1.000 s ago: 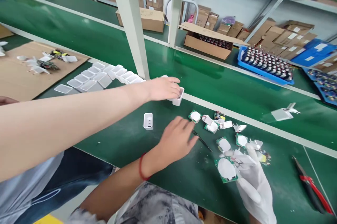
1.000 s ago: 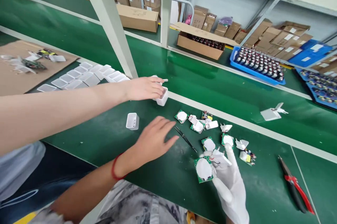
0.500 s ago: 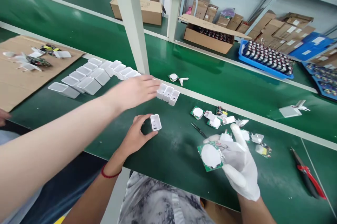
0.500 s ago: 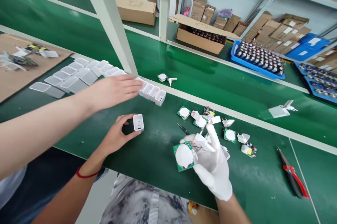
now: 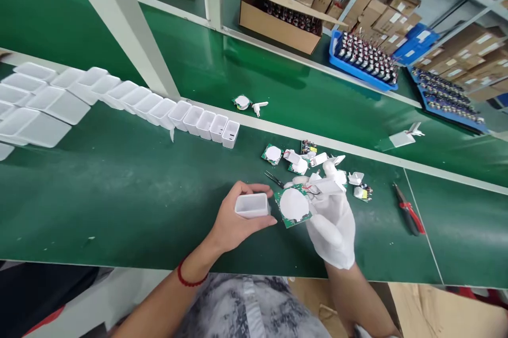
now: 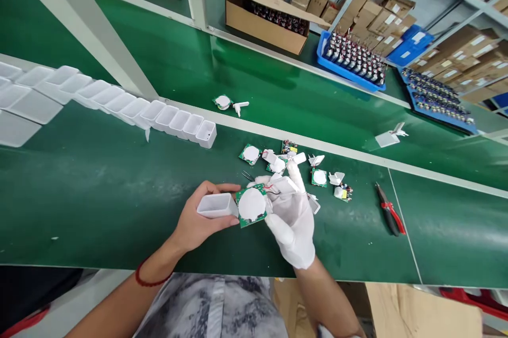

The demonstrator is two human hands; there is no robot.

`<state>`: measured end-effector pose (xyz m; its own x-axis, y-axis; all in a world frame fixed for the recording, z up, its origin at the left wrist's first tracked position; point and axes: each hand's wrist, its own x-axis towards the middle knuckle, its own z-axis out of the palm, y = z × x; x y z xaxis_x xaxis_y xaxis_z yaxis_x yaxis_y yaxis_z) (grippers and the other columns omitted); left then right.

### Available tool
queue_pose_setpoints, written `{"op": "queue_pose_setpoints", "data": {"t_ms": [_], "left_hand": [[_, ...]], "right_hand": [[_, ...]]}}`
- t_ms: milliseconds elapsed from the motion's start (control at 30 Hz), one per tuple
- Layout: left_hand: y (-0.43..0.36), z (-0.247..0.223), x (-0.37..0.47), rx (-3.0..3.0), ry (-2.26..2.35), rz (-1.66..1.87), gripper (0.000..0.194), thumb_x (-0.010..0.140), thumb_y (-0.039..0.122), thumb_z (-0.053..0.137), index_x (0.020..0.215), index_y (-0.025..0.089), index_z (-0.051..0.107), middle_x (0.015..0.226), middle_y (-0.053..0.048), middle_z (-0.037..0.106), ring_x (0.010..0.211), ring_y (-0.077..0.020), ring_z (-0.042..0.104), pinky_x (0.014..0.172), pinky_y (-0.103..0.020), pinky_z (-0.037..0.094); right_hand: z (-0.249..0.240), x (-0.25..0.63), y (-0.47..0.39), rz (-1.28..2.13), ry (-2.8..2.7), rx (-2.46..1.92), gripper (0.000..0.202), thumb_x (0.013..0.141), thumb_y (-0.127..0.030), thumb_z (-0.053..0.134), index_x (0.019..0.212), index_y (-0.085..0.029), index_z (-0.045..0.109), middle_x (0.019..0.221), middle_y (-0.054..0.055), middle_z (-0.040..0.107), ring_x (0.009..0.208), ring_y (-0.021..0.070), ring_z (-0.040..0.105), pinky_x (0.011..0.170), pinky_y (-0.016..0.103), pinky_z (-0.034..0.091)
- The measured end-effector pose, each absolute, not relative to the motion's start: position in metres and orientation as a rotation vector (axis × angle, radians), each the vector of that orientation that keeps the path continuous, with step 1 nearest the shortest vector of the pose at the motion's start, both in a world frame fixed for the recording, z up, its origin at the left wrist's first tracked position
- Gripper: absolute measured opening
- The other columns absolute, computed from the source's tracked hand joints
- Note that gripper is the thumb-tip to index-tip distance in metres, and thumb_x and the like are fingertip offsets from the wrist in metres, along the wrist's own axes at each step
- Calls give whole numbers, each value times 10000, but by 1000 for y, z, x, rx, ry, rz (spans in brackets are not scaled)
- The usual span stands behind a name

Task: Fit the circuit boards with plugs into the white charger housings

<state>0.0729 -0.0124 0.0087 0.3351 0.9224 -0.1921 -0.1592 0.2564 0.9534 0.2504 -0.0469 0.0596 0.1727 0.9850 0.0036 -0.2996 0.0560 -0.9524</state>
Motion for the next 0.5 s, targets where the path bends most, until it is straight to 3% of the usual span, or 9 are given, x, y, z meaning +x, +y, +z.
{"op": "queue_pose_setpoints", "data": {"t_ms": [100,200,300,367,500], "left_hand": [[-15,15,73,804,921,812,551,666,368,842,1062,237,481,1003,-63,720,789,-231,721,615,-339,600],[-16,18,63,900,749,789,604,774,444,743,1299,256,512,1233,-125,675,1003,-285,703,787,-393,609],[-18,18,53,1090,582,719,658,834,439,684,1432,314,439,1385,-119,574,1161,-297,636,908,-395,577],[-18,17,52,1251,657,749,685,806,383,730,1424,329,440,1377,-122,551,1171,-285,623,913,-382,575],[-16,16,61,1579,876,947,528,773,269,765,1253,294,546,1346,-120,527,1237,-288,562,915,-366,567]], "right_hand": [[58,256,-47,1195,-840,-1052,838,725,-352,787,1451,-319,369,1167,91,657,1112,330,628,980,581,477],[60,258,-49,1165,-901,-1080,909,736,-381,769,1497,-345,274,1200,94,642,1136,340,617,981,603,470],[64,256,-54,1107,-1032,-1085,982,759,-391,745,1535,-363,143,1189,102,646,1133,340,622,954,615,482],[68,254,-58,1037,-1157,-1094,987,788,-388,714,1543,-365,79,1175,108,653,1146,341,617,931,622,491],[69,252,-62,982,-1385,-1070,895,846,-318,636,1517,-453,59,1204,60,652,1192,301,597,940,581,494]]}}
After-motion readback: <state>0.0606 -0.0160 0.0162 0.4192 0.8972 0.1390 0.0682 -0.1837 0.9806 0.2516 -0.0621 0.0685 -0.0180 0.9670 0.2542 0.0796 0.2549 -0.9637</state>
